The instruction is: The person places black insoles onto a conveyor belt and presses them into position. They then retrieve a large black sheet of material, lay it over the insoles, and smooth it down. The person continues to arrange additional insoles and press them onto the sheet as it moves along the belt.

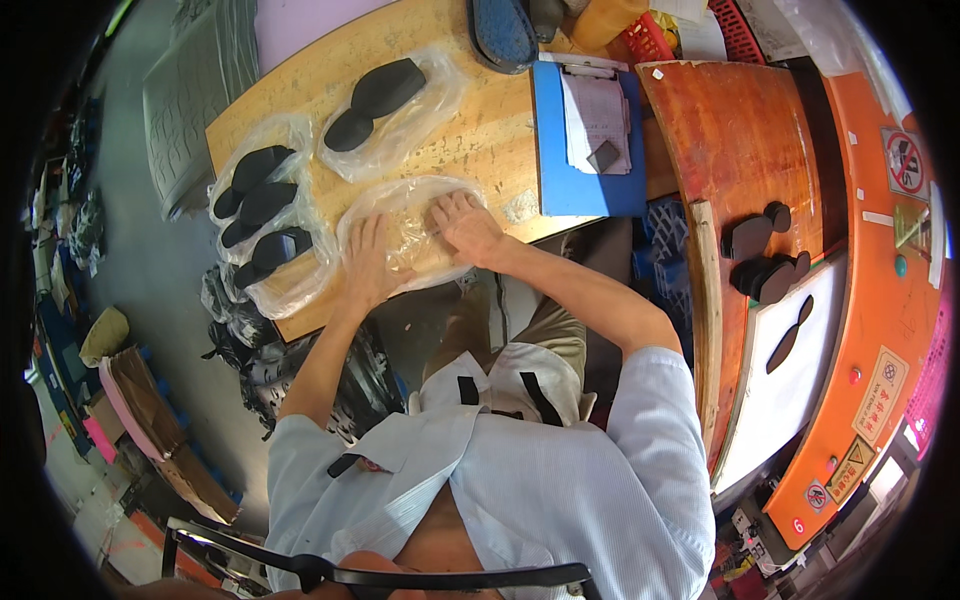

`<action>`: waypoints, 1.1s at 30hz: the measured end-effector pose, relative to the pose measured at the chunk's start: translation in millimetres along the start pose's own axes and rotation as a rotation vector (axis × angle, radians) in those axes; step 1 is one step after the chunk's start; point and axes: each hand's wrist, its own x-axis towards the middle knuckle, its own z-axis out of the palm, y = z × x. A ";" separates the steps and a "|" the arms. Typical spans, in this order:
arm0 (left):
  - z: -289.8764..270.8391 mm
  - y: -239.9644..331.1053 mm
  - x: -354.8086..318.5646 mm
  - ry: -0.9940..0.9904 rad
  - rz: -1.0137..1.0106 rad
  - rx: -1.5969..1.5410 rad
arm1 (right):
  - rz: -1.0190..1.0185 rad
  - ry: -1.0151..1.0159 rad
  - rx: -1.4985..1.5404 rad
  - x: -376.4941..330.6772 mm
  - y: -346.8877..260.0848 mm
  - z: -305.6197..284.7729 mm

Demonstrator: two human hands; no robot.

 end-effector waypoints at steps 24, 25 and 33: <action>-1.4 -4.1 25.9 -0.023 0.060 0.001 | -0.194 0.044 -0.309 33.7 19.1 12.0; -2.0 -3.6 28.5 -0.017 0.060 0.010 | -0.186 0.036 -0.396 34.2 22.2 11.9; -14.5 -12.1 34.3 -0.118 -0.064 0.166 | -0.196 0.218 -0.479 27.6 38.3 33.4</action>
